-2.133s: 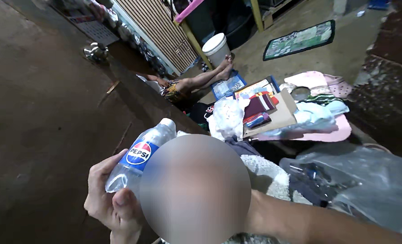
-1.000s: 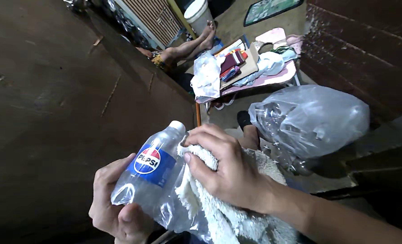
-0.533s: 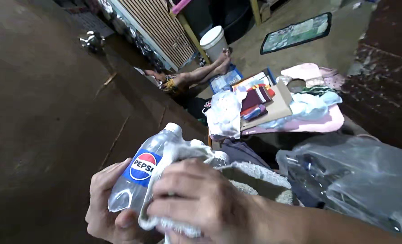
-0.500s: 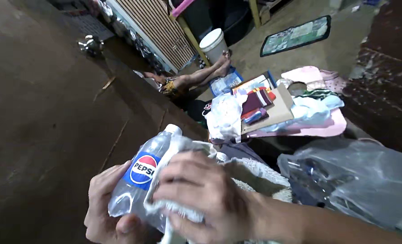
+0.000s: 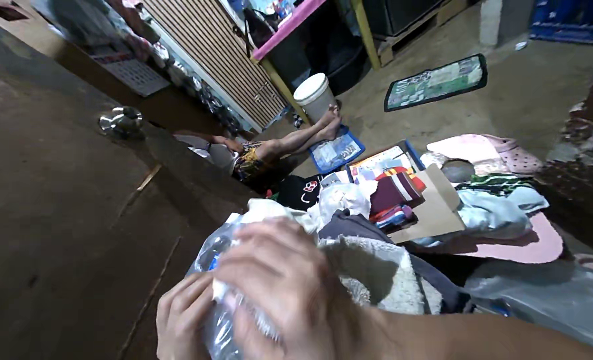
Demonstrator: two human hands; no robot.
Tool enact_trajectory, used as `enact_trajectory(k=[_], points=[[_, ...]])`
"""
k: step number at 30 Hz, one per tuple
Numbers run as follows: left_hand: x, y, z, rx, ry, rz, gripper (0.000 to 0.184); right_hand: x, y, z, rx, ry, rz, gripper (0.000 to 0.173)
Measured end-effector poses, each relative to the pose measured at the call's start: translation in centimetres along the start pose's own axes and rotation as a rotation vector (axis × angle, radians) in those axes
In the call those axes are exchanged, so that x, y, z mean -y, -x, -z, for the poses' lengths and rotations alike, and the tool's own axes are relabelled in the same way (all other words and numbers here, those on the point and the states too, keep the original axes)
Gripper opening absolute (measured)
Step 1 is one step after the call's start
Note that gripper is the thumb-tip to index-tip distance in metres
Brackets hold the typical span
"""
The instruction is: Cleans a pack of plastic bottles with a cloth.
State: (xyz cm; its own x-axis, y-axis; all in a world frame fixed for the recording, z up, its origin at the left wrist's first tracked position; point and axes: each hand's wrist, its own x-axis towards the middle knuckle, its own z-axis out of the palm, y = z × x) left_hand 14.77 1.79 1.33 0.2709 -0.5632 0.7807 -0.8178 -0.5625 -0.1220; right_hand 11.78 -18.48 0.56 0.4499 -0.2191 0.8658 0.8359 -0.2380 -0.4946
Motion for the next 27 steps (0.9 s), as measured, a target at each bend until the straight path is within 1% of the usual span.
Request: enact_trajectory(k=[2,3,4,5,7,9,12,15,17,19,21,23,27], points=[[0.6,1.3,0.1,-0.008,-0.026,0.013,0.040,1.6,0.6,-0.4,0.028,-0.026,0.053,0.022],[0.4,1.7,0.3,-0.016,-0.022,0.017,0.035,2.2,0.8,-0.3,0.044,-0.047,0.067,0.024],[0.1,2.0,0.7,-0.016,-0.012,0.006,0.034,2.6,1.0,-0.1,0.063,-0.068,0.080,0.024],[-0.7,1.9,1.1,-0.007,-0.006,-0.010,0.038,2.7,1.1,0.3,0.080,-0.088,0.094,0.024],[-3.4,0.8,2.0,0.018,-0.025,-0.026,0.053,2.5,1.4,1.0,0.093,-0.120,0.124,0.022],[-6.0,0.3,3.3,0.036,-0.043,-0.035,0.063,2.5,2.0,1.6,0.054,-0.161,0.113,0.020],[-9.0,1.4,5.9,0.082,-0.037,-0.031,0.072,3.4,3.6,2.8,-0.043,-0.306,-0.016,0.020],[-12.1,2.9,8.6,0.100,-0.041,-0.021,0.074,5.7,6.0,3.8,-0.105,-0.423,-0.244,0.022],[-14.3,3.9,10.4,0.112,-0.027,-0.019,0.075,7.9,7.7,4.5,-0.106,-0.477,-0.383,0.023],[-16.3,5.1,12.4,0.135,0.015,-0.009,0.076,10.5,9.1,5.5,-0.053,-0.531,-0.484,0.021],[-18.1,6.3,14.4,0.152,0.060,0.006,0.076,13.1,10.6,6.6,0.028,-0.577,-0.544,0.020],[-19.8,7.5,16.2,0.173,0.097,0.020,0.076,15.4,12.5,7.2,0.066,-0.584,-0.588,0.020],[-23.5,9.7,18.5,0.196,0.149,0.050,0.073,20.0,17.0,7.4,-0.039,-0.466,-0.590,0.019]])
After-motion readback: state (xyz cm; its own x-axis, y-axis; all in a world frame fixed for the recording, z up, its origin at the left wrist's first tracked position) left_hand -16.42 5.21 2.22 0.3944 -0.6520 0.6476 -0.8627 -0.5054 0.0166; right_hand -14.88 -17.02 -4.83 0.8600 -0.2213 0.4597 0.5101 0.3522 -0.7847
